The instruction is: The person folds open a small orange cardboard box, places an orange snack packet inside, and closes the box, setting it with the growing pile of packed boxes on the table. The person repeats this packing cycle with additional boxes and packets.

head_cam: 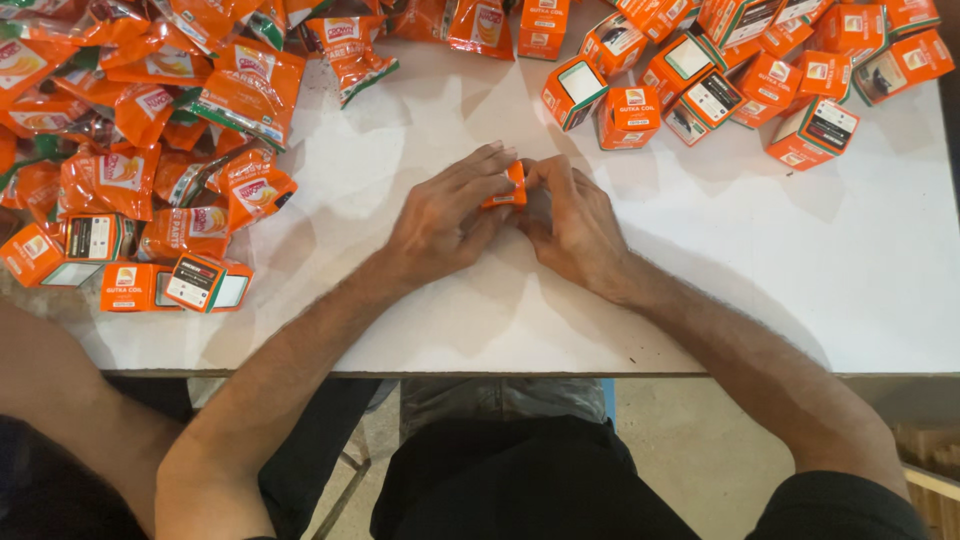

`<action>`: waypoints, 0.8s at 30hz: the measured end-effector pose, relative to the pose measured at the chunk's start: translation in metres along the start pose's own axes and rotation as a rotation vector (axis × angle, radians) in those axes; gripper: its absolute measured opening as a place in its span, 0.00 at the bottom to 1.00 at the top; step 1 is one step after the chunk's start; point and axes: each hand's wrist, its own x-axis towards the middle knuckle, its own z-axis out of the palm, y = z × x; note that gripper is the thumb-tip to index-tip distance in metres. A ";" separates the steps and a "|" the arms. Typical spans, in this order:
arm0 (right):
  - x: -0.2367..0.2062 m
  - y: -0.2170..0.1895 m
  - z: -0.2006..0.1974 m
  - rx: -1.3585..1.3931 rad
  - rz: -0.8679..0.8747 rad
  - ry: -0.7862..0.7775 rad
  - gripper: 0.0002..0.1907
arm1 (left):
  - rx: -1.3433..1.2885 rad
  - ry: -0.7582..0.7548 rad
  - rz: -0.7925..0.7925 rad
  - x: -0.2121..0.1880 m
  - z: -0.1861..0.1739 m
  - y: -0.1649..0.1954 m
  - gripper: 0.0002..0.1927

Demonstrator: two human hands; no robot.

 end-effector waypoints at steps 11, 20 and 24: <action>0.002 0.001 -0.001 -0.020 -0.006 -0.023 0.29 | 0.066 -0.075 0.068 -0.008 0.000 -0.004 0.11; 0.010 0.006 -0.006 -0.084 -0.247 -0.011 0.27 | 0.193 -0.143 0.099 -0.001 -0.011 0.008 0.17; 0.033 0.032 -0.029 -0.162 -0.188 0.320 0.32 | 0.194 0.058 0.074 0.021 -0.029 -0.019 0.26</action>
